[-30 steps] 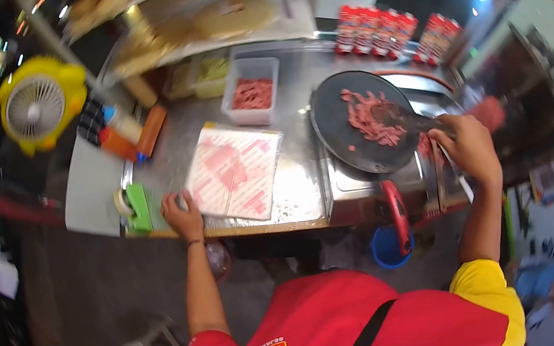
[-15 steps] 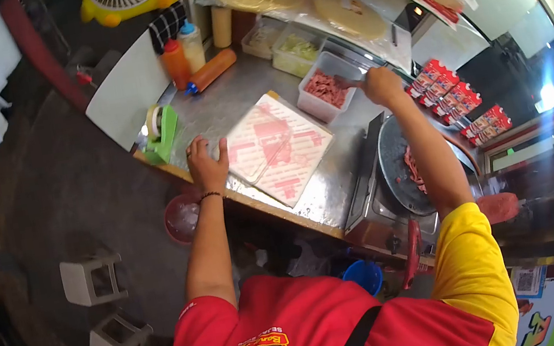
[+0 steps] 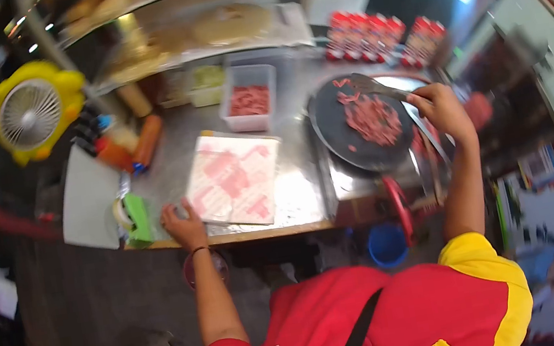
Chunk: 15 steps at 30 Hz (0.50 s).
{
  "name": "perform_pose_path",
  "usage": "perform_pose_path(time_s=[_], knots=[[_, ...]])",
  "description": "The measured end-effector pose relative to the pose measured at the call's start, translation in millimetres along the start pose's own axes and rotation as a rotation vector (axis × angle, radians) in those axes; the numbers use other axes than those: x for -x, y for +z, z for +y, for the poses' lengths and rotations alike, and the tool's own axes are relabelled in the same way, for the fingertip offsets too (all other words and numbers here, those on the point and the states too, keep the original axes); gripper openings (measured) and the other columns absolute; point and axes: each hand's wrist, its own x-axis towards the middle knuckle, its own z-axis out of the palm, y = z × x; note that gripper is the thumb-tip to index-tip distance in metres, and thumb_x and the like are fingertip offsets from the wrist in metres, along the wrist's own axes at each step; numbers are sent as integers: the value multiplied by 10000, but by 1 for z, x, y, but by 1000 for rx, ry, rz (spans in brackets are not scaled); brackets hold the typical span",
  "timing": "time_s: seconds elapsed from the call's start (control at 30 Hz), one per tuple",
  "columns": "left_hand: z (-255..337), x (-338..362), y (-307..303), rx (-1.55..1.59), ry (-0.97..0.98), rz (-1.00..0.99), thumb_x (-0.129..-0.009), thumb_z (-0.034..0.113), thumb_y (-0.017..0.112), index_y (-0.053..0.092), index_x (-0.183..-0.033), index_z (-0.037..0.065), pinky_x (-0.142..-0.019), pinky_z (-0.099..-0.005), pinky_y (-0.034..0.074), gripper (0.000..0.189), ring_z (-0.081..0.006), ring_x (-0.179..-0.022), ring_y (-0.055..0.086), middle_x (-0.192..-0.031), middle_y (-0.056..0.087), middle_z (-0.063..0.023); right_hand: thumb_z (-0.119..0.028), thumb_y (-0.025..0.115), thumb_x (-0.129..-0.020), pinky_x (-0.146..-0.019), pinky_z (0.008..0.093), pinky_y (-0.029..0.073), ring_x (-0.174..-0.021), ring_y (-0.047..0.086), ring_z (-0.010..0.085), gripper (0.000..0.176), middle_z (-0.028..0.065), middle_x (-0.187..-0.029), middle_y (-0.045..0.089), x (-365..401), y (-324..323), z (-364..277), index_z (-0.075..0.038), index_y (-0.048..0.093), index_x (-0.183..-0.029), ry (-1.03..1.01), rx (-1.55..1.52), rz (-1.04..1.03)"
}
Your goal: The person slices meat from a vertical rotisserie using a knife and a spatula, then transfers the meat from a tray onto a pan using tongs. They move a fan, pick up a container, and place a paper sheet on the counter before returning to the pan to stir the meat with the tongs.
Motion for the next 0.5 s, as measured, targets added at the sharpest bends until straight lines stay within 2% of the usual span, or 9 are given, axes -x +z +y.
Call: perform_pose_path(time_s=[0.07, 0.1, 0.13, 0.2, 0.3, 0.37, 0.4, 0.43, 0.5], knots=[[-3, -1, 3, 56, -39, -48, -984, 353, 705, 666, -1012, -84, -1020, -516, 462, 440, -445, -1150, 585, -1225, 655, -273, -320, 734, -934, -731, 486, 539, -803, 726, 391, 332, 236, -860, 732, 34, 20, 34, 3, 782, -995, -26, 200, 83], [1, 0, 4, 32, -6, -25, -985, 353, 706, 670, -1018, -84, -1015, -515, 463, 440, -445, -1140, 588, -1215, 657, -271, -351, 747, -918, -779, 511, 545, -887, 719, 422, 349, 240, -906, 738, 50, 18, 24, -25, 784, -1039, 60, 195, 78], [1, 0, 2, 5, 28, 8, -986, 354, 707, 675, -1025, -84, -1010, -514, 464, 441, -446, -1131, 591, -1204, 658, -269, -370, 753, -911, -781, 506, 552, -885, 718, 425, 345, 220, -894, 743, 68, 19, 25, -68, 790, -1073, 23, 213, 171], [-1, -2, 3, 34, 63, 4, -993, 354, 702, 682, -1029, -87, -997, -513, 467, 443, -442, -1109, 598, -1177, 665, -260, -378, 750, -916, -789, 514, 550, -900, 717, 417, 334, 197, -898, 747, 101, 10, 16, -102, 788, -1099, 168, 64, 219], [3, 1, 2, 12, 74, -32, -1001, 342, 692, 681, -1000, -77, -987, -511, 466, 420, -428, -1090, 601, -1141, 667, -251, -402, 746, -920, -800, 512, 544, -941, 713, 406, 370, 190, -908, 747, 128, 33, 21, -87, 770, -1113, 204, 133, 111], [10, -2, -6, -4, -24, -101, -1010, 333, 683, 676, -962, -68, -982, -513, 462, 404, -419, -1076, 602, -1101, 668, -247, -393, 732, -939, -809, 502, 540, -949, 706, 422, 378, 210, -935, 743, 156, 39, 22, -56, 759, -1110, 210, 78, 340], [8, -5, -4, 13, 3, -92, -1010, 333, 683, 676, -962, -68, -982, -513, 462, 404, -419, -1076, 602, -1101, 668, -247, -376, 719, -958, -802, 491, 537, -935, 711, 414, 370, 210, -927, 743, 173, 42, 25, -43, 751, -1116, 206, 77, 481], [3, -2, -1, 46, 12, -62, -1015, 341, 678, 672, -948, -62, -978, -513, 462, 409, -419, -1066, 602, -1077, 667, -242, -376, 719, -958, -802, 491, 537, -935, 711, 414, 370, 210, -927, 743, 190, 41, 28, -43, 751, -1116, 231, 78, 503], [-1, 5, 2, 80, 25, -26, -1023, 361, 668, 667, -934, -58, -969, -511, 462, 428, -420, -1055, 602, -1046, 669, -232, -344, 685, -998, -781, 448, 528, -863, 727, 330, 368, 199, -891, 738, 232, 35, 33, -4, 726, -1133, 281, -362, 528]])
